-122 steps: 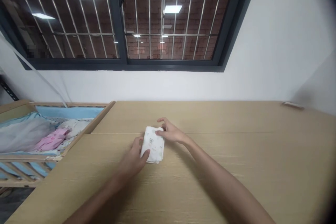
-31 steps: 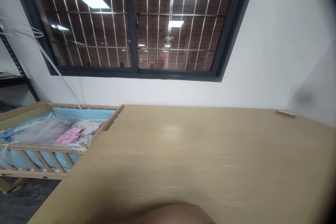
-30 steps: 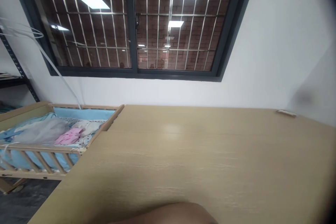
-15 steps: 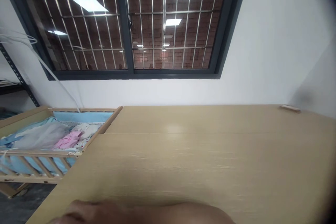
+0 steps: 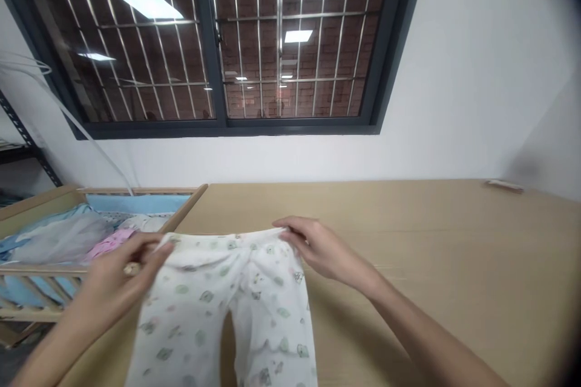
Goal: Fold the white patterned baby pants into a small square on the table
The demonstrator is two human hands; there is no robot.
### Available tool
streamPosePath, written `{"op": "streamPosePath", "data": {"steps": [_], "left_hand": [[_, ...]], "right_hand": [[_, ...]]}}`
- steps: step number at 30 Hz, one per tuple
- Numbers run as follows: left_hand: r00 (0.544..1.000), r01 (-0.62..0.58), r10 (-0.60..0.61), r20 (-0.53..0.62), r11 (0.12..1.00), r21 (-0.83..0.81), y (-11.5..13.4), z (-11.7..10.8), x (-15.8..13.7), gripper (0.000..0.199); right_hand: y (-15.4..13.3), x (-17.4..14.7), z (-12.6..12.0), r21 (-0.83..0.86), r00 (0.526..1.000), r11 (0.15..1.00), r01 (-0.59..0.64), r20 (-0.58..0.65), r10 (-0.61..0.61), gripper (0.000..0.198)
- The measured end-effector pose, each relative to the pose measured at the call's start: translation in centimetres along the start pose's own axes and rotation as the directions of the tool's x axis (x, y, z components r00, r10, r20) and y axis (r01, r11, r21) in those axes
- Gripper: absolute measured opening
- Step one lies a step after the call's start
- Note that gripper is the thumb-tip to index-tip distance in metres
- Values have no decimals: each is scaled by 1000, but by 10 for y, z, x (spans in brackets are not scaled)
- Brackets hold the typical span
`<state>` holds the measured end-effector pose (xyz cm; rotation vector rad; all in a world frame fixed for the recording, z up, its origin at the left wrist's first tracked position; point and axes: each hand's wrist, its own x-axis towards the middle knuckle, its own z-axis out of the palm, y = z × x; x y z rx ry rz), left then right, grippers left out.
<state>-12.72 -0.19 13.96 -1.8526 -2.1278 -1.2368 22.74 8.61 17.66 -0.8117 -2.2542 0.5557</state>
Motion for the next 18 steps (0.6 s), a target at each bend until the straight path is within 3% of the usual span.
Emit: {"op": "streamPosePath", "data": {"steps": [2, 4, 9, 13, 18], "left_hand": [[994, -37, 49, 99, 993, -115, 3, 44, 19, 52], [975, -41, 67, 211, 991, -128, 4, 91, 34, 46], [922, -66, 48, 383, 997, 33, -6, 193, 49, 30], [918, -100, 45, 395, 988, 119, -12, 244, 55, 24], [921, -98, -7, 389, 964, 249, -13, 281, 72, 25]], "right_hand": [[36, 2, -2, -60, 995, 994, -95, 19, 97, 28], [79, 5, 5, -105, 981, 976, -192, 20, 195, 29], [183, 7, 45, -222, 939, 916, -333, 7, 343, 17], [227, 8, 71, -338, 923, 861, -379, -68, 379, 15], [251, 24, 83, -430, 896, 791, -436, -130, 424, 22]]}}
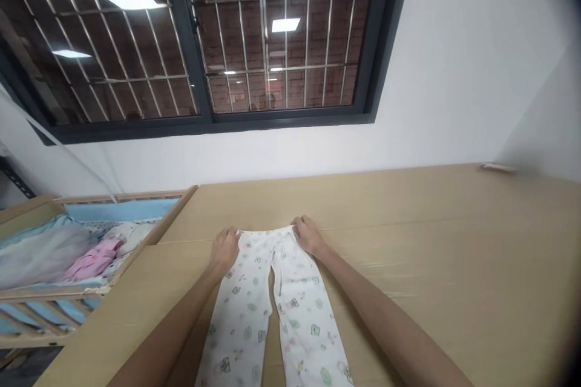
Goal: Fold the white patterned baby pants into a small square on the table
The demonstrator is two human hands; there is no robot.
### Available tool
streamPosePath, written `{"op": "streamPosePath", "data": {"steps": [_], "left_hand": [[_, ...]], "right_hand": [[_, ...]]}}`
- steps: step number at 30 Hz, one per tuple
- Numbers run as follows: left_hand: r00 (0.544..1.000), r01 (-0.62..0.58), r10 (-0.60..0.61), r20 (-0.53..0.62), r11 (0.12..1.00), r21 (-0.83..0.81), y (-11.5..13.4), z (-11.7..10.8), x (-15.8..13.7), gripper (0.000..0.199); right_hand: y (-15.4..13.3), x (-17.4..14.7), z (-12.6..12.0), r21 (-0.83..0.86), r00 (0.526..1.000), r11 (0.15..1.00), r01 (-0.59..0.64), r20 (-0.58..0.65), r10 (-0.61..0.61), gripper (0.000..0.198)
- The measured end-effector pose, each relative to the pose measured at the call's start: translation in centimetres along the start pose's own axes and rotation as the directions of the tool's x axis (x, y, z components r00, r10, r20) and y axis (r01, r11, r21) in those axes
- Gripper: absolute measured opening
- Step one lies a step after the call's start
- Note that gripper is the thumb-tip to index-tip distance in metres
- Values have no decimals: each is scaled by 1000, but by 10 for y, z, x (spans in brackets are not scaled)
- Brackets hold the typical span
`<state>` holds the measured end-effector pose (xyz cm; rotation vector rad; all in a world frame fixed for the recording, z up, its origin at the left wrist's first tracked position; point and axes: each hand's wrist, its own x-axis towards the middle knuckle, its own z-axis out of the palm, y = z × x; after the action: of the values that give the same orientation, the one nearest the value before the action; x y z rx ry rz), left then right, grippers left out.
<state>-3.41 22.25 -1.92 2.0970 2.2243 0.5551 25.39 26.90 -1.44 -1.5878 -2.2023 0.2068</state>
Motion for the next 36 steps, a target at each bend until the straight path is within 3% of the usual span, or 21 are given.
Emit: {"op": "streamPosePath", "data": {"steps": [7, 13, 18, 22, 25, 28, 30, 32, 36], "left_hand": [[997, 71, -71, -6, 994, 86, 10, 13, 36, 26], [997, 79, -79, -5, 992, 97, 24, 4, 43, 25], [999, 45, -43, -25, 994, 96, 56, -18, 24, 31], [987, -157, 156, 26, 986, 56, 109, -33, -25, 34], [904, -383, 383, 189, 923, -37, 150, -37, -83, 28], [726, -537, 552, 410, 828, -162, 179, -36, -136, 50], [643, -553, 566, 515, 809, -199, 189, -32, -156, 60], [619, -517, 530, 580, 830, -207, 194, -27, -164, 63], [634, -465, 492, 597, 859, -214, 196, -21, -163, 50]], "right_hand": [[12, 39, 3, -67, 999, 997, -33, 16, 34, 25], [26, 61, 3, 40, 991, 991, -127, 58, 124, 19], [37, 71, 0, 193, 971, 953, -232, 103, 216, 19], [42, 78, -5, 299, 962, 916, -267, 145, 233, 18], [44, 81, -9, 369, 960, 891, -265, 190, 207, 18], [45, 82, -12, 421, 958, 873, -245, 242, 152, 25], [46, 81, -15, 445, 956, 865, -232, 268, 119, 34], [46, 79, -16, 467, 955, 854, -230, 277, 105, 37], [47, 79, -16, 515, 955, 820, -251, 268, 124, 27]]}}
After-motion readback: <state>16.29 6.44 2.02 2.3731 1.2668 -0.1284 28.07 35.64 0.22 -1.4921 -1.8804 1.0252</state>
